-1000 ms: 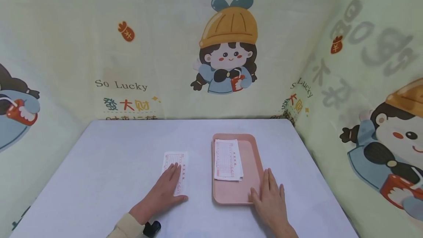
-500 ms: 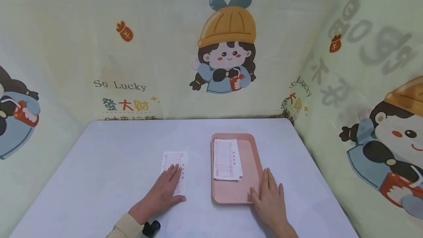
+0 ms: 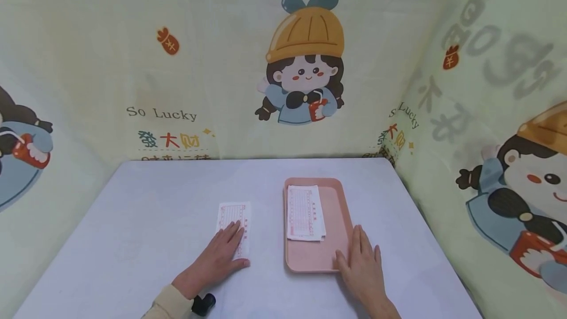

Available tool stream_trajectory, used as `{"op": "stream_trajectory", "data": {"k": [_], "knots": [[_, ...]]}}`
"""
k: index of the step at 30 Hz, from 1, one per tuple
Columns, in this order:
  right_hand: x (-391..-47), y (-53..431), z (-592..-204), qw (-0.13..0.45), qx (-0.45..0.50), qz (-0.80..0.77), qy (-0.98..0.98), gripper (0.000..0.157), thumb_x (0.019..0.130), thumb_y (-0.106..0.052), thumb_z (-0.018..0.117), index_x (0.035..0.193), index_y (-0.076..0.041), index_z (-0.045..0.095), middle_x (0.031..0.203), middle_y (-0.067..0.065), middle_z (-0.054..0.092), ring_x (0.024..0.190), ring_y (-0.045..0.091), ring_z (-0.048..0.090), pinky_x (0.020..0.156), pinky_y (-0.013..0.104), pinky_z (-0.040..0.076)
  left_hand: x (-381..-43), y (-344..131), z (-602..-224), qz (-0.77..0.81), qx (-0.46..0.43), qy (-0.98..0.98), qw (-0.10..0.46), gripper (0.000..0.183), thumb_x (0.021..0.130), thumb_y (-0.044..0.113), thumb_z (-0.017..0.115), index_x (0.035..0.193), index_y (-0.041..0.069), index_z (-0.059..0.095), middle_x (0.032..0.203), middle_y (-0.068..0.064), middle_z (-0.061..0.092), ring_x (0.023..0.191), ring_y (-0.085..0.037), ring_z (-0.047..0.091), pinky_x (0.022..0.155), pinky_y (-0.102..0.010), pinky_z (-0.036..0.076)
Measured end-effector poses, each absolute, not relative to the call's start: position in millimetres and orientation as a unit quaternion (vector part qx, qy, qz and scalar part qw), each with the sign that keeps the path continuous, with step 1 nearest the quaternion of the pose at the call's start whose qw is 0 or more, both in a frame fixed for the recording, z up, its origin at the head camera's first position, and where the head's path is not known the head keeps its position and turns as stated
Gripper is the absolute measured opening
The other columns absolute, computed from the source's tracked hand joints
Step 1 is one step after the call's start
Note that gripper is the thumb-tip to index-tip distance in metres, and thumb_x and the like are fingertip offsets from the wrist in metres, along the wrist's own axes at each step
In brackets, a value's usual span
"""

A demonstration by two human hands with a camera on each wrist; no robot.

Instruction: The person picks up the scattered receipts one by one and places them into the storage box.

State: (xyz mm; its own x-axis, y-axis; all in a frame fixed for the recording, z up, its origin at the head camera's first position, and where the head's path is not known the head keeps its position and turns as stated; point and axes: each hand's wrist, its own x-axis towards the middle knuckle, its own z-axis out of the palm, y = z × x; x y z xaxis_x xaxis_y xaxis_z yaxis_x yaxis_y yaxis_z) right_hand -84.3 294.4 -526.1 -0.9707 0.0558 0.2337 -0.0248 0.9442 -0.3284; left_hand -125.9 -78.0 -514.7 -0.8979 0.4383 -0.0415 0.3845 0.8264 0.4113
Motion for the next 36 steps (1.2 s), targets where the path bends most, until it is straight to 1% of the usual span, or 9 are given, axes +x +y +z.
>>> {"op": "stream_trajectory", "data": {"k": [4, 8, 11, 15, 19, 23, 27, 31, 36], "knots": [[-83.8, 294.9, -526.9, 0.12, -0.009, 0.169, -0.978, 0.081, 0.096, -0.036, 0.057, 0.151, 0.012, 0.022, 0.15, 0.036, 0.034, 0.134, 0.052, 0.039, 0.105, 0.076, 0.024, -125.4, -78.5, -512.4, 0.205, 0.221, 0.951, 0.063, 0.078, 0.093, 0.047, 0.063, 0.15, -0.001, 0.038, 0.16, -0.019, 0.03, 0.15, -0.036, 0.026, 0.121, -0.056, 0.025], [-83.7, 295.0, -526.2, 0.115, -0.012, 0.17, -0.979, 0.081, 0.097, -0.036, 0.057, 0.151, 0.012, 0.022, 0.15, 0.036, 0.034, 0.135, 0.052, 0.038, 0.106, 0.076, 0.024, -124.1, -78.1, -508.7, 0.194, 0.228, 0.953, 0.038, 0.061, 0.101, 0.039, 0.054, 0.146, -0.002, 0.045, 0.157, -0.019, 0.037, 0.148, -0.035, 0.031, 0.119, -0.055, 0.029], [-83.2, 295.1, -524.6, 0.105, -0.016, 0.168, -0.98, 0.081, 0.098, -0.036, 0.055, 0.152, 0.012, 0.02, 0.15, 0.036, 0.033, 0.136, 0.052, 0.037, 0.107, 0.076, 0.022, -123.4, -76.8, -506.8, 0.178, 0.234, 0.956, 0.018, 0.052, 0.104, 0.033, 0.048, 0.142, -0.002, 0.049, 0.155, -0.019, 0.041, 0.146, -0.035, 0.036, 0.118, -0.054, 0.032], [-83.4, 295.7, -524.6, 0.1, -0.018, 0.166, -0.981, 0.08, 0.098, -0.036, 0.054, 0.152, 0.012, 0.02, 0.15, 0.036, 0.033, 0.136, 0.052, 0.037, 0.107, 0.076, 0.022, -124.3, -75.7, -506.6, 0.169, 0.237, 0.957, 0.012, 0.052, 0.103, 0.033, 0.05, 0.141, -0.002, 0.051, 0.153, -0.019, 0.043, 0.144, -0.035, 0.038, 0.117, -0.054, 0.034], [-84.6, 296.0, -525.5, 0.107, -0.017, 0.166, -0.98, 0.08, 0.098, -0.036, 0.055, 0.151, 0.012, 0.02, 0.15, 0.036, 0.034, 0.136, 0.052, 0.038, 0.106, 0.076, 0.023, -127.1, -75.2, -509.4, 0.154, 0.24, 0.959, 0.008, 0.056, 0.099, 0.036, 0.056, 0.141, -0.003, 0.051, 0.153, -0.02, 0.043, 0.144, -0.035, 0.039, 0.116, -0.055, 0.035], [-84.6, 296.0, -525.1, 0.103, -0.016, 0.168, -0.98, 0.08, 0.098, -0.036, 0.054, 0.152, 0.012, 0.02, 0.149, 0.037, 0.034, 0.136, 0.052, 0.038, 0.107, 0.077, 0.023, -128.8, -75.1, -511.5, 0.136, 0.238, 0.961, 0.024, 0.061, 0.096, 0.037, 0.06, 0.142, 0.0, 0.049, 0.155, -0.018, 0.041, 0.145, -0.034, 0.037, 0.117, -0.054, 0.034], [-84.5, 296.0, -525.2, 0.102, -0.013, 0.174, -0.979, 0.079, 0.098, -0.035, 0.054, 0.151, 0.012, 0.02, 0.149, 0.037, 0.035, 0.135, 0.053, 0.039, 0.106, 0.077, 0.023, -127.4, -75.7, -512.7, 0.127, 0.237, 0.962, 0.034, 0.062, 0.097, 0.036, 0.059, 0.146, 0.002, 0.046, 0.158, -0.016, 0.037, 0.147, -0.033, 0.034, 0.119, -0.052, 0.032], [-84.7, 296.1, -525.5, 0.105, -0.01, 0.177, -0.979, 0.079, 0.098, -0.035, 0.054, 0.151, 0.012, 0.021, 0.149, 0.036, 0.036, 0.135, 0.052, 0.04, 0.106, 0.077, 0.024, -124.9, -76.4, -514.3, 0.105, 0.243, 0.964, 0.018, 0.058, 0.099, 0.032, 0.055, 0.147, 0.002, 0.044, 0.158, -0.016, 0.036, 0.147, -0.032, 0.034, 0.119, -0.051, 0.033], [-85.6, 296.3, -525.9, 0.107, -0.01, 0.176, -0.979, 0.079, 0.098, -0.035, 0.054, 0.151, 0.012, 0.021, 0.149, 0.036, 0.035, 0.135, 0.052, 0.039, 0.106, 0.077, 0.024, -121.7, -77.0, -514.1, 0.09, 0.252, 0.964, -0.001, 0.055, 0.102, 0.029, 0.053, 0.148, 0.0, 0.042, 0.158, -0.018, 0.036, 0.147, -0.034, 0.034, 0.118, -0.053, 0.033]]}}
